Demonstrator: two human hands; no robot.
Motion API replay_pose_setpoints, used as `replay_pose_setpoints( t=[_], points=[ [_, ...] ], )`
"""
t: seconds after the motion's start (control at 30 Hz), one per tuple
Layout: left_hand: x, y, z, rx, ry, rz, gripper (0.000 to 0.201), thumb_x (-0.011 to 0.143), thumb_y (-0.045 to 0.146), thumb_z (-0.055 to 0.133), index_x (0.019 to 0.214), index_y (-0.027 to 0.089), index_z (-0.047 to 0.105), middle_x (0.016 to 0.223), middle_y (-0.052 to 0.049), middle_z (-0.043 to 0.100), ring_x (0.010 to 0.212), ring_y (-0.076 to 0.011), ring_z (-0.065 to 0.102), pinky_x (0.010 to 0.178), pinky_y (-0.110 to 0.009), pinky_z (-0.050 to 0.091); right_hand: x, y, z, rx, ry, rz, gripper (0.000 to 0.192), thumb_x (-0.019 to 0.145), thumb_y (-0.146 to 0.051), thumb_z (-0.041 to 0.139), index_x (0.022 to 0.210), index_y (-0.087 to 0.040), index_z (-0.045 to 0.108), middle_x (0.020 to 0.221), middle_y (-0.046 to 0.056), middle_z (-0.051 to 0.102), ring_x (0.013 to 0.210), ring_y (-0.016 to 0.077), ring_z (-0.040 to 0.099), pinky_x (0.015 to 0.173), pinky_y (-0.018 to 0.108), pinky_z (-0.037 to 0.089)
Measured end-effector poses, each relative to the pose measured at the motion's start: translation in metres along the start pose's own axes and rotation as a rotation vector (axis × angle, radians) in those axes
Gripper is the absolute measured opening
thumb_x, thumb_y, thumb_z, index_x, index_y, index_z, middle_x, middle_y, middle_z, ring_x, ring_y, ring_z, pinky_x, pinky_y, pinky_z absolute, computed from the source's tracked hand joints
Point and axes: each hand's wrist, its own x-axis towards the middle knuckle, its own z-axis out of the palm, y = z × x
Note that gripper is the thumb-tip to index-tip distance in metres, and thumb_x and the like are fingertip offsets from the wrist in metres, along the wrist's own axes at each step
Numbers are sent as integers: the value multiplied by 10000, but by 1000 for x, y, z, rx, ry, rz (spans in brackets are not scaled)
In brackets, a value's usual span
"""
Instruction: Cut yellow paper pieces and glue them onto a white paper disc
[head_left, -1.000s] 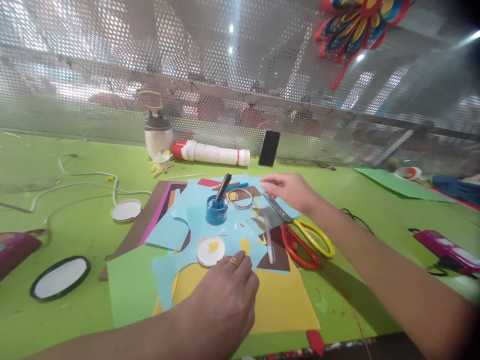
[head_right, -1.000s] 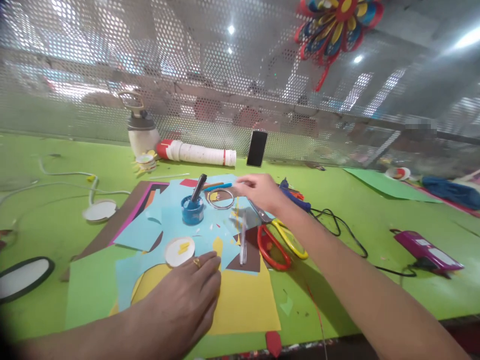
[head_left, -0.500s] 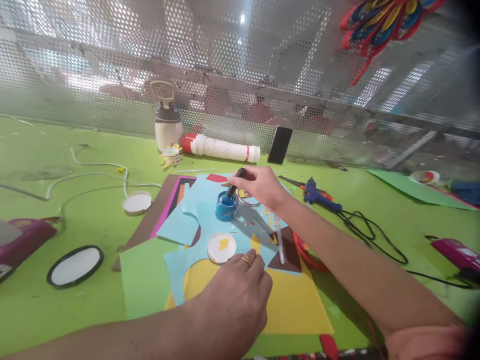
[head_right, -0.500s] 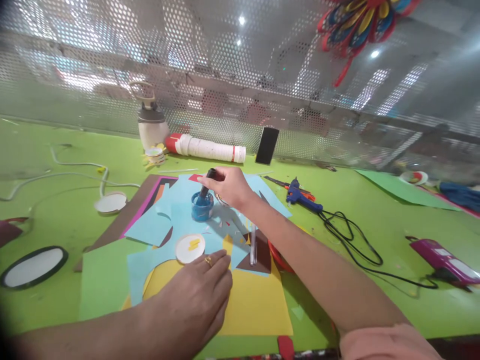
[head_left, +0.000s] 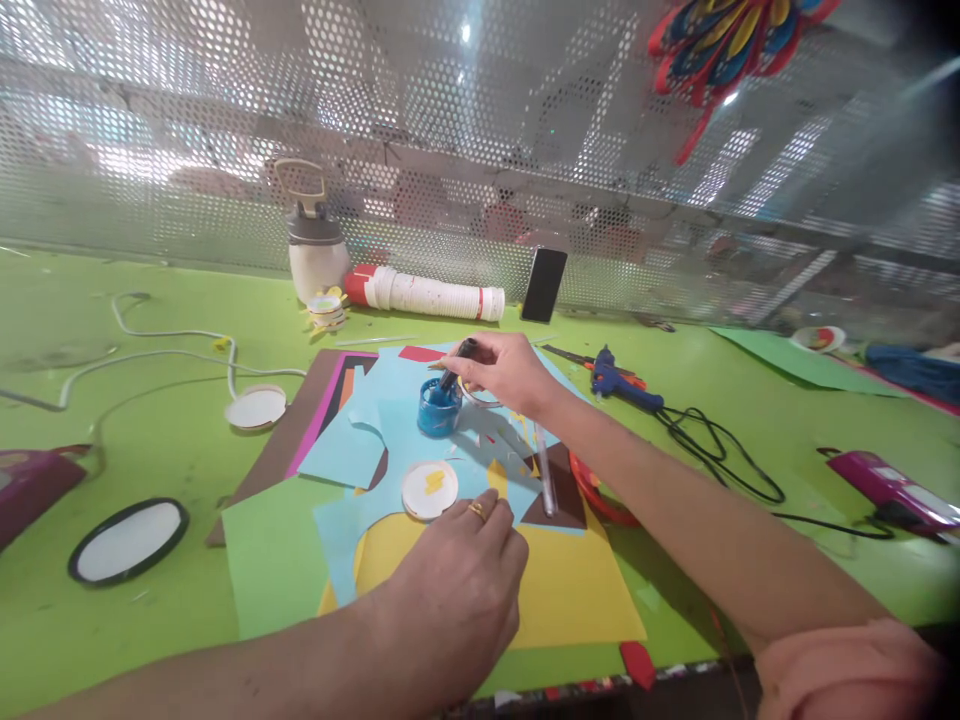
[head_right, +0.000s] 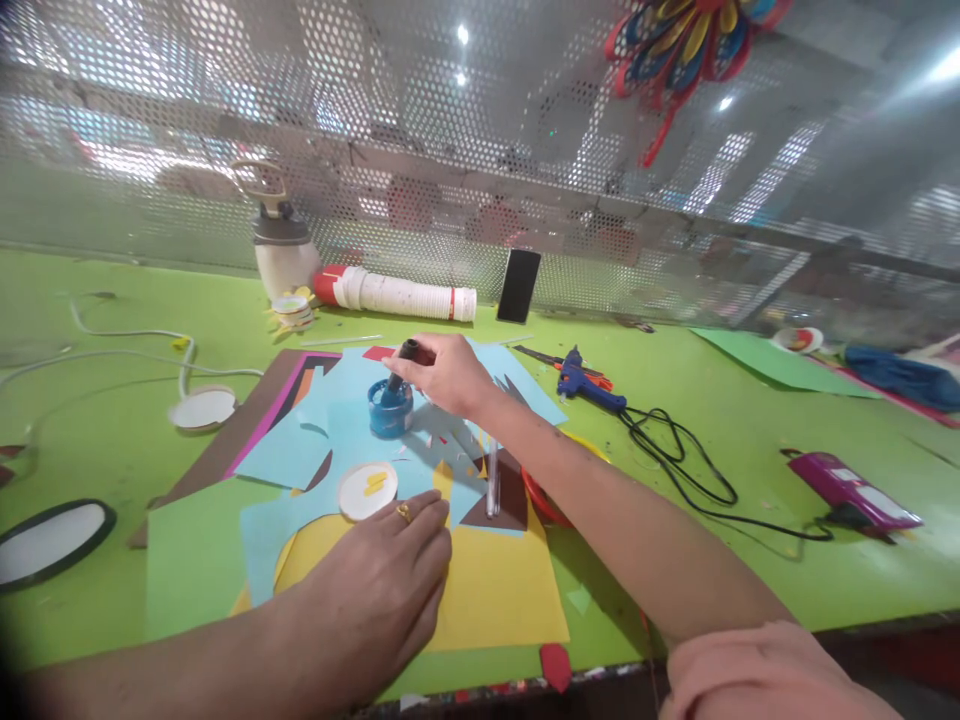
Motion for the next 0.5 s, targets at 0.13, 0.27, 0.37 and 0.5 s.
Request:
replay_pose_setpoints(
  t=[0.13,0.27,0.37,0.5],
  points=[
    [0,0,-2,8,-3,14,203,897,156,470,821,111,654,822,-106,630,955,-329,618,792,-469,559,0,0,-1,10,0,12,222,762,-368,705,755,-152,653,675,-1,606,604,120,514,569,265,437],
    [1,-1,-2,-7,-26,-6,188,887,158,480,833,112,653,836,-109,641,961,-323,618,798,-463,560,-1,-2,-3,40,13,39,230,774,-382,684,745,-160,631,627,-14,588,557,112,504,545,264,444],
    [1,-1,-2,-7,-25,-5,190,891,160,477,835,110,651,849,-114,643,966,-327,617,796,-468,559,-3,-3,-4,58,6,55,242,752,-384,709,738,-156,629,608,-16,585,543,112,510,538,265,441],
    [1,-1,-2,-6,-18,5,191,889,159,478,830,107,653,834,-114,637,973,-339,615,783,-473,561,-4,0,-2,83,7,60,282,738,-420,730,758,-155,635,633,-15,598,546,108,517,543,262,443]
  ],
)
